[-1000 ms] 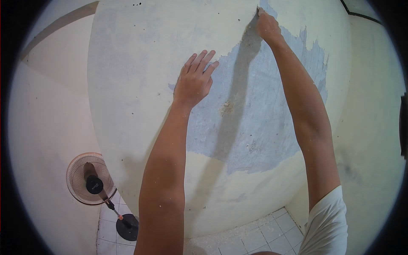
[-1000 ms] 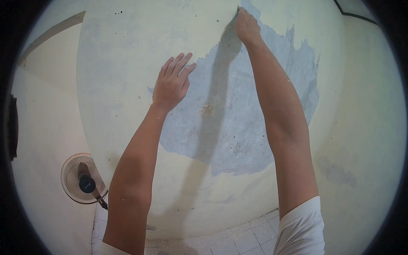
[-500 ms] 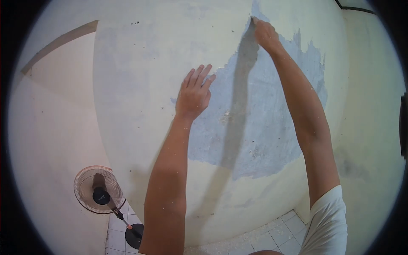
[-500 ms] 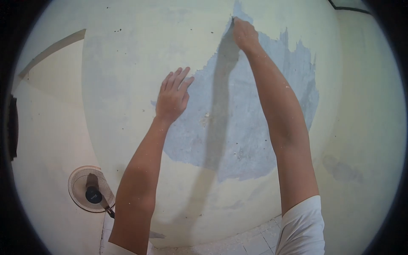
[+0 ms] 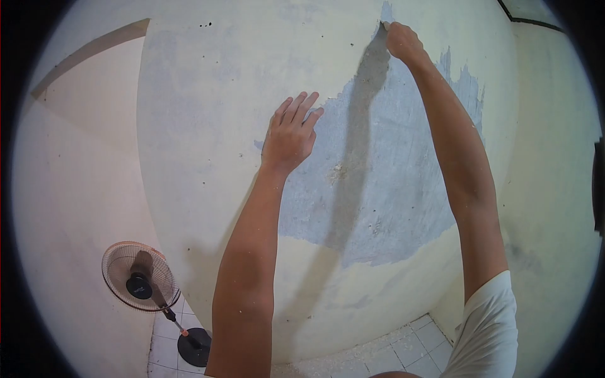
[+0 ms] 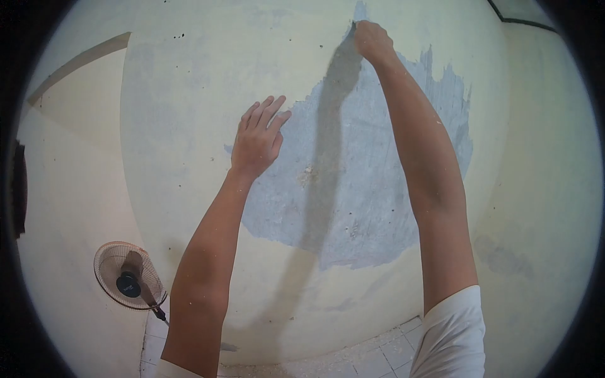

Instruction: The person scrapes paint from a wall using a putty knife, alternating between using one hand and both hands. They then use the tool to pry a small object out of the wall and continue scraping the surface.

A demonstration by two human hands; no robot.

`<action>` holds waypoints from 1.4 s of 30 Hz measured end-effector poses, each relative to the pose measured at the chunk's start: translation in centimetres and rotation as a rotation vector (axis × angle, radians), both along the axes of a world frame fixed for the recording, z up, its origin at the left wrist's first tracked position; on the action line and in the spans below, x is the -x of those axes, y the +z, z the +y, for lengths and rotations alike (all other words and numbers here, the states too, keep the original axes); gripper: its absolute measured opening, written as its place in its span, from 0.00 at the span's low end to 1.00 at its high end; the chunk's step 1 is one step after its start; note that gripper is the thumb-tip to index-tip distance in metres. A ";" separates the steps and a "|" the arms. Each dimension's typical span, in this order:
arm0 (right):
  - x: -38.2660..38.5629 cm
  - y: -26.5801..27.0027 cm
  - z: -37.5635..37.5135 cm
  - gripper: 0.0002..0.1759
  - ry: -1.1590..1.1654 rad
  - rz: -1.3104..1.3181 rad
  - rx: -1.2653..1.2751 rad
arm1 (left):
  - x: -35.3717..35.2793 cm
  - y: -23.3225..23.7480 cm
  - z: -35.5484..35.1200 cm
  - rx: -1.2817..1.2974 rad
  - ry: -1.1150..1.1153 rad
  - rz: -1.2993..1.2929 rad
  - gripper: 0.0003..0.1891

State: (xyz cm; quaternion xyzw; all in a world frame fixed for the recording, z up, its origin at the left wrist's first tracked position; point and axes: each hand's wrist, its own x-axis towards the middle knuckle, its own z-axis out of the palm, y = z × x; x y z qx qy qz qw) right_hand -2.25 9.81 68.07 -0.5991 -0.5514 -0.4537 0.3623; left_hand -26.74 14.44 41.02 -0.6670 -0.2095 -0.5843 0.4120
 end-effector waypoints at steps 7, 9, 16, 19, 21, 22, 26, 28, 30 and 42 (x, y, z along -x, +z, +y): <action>0.5 -1.9 0.7 0.21 0.086 -0.032 -0.059 | -0.1 -0.2 0.2 -0.010 0.004 0.011 0.23; 0.5 -0.8 0.7 0.21 0.106 -0.008 -0.074 | 0.1 0.2 0.2 -0.012 0.025 0.010 0.23; -0.5 -5.2 -0.4 0.21 0.150 -0.060 -0.102 | -0.3 -0.1 0.0 0.017 0.042 0.038 0.25; -0.4 -2.2 -0.6 0.19 0.136 -0.021 -0.111 | -0.4 -0.1 0.0 0.004 0.064 0.041 0.24; -0.2 -0.5 -0.3 0.19 0.086 0.002 -0.072 | -0.5 0.0 -0.1 0.010 0.061 0.044 0.24; 0.2 -0.6 -0.5 0.19 0.090 -0.027 -0.073 | -0.4 0.0 -0.3 0.018 0.056 0.041 0.24; -0.2 -2.9 -0.3 0.21 0.101 -0.116 -0.093 | -0.3 0.1 -0.4 0.010 0.040 0.034 0.24; 0.0 -3.2 0.1 0.22 0.122 -0.124 -0.121 | -0.3 -0.1 -0.2 0.001 0.036 0.032 0.25; 0.3 -2.5 -0.4 0.22 0.136 -0.098 -0.152 | -0.4 -0.1 -0.2 0.008 0.031 0.030 0.24; 0.2 -2.7 -0.1 0.25 0.102 -0.059 -0.047 | 0.0 -0.3 -0.2 0.007 0.001 0.024 0.23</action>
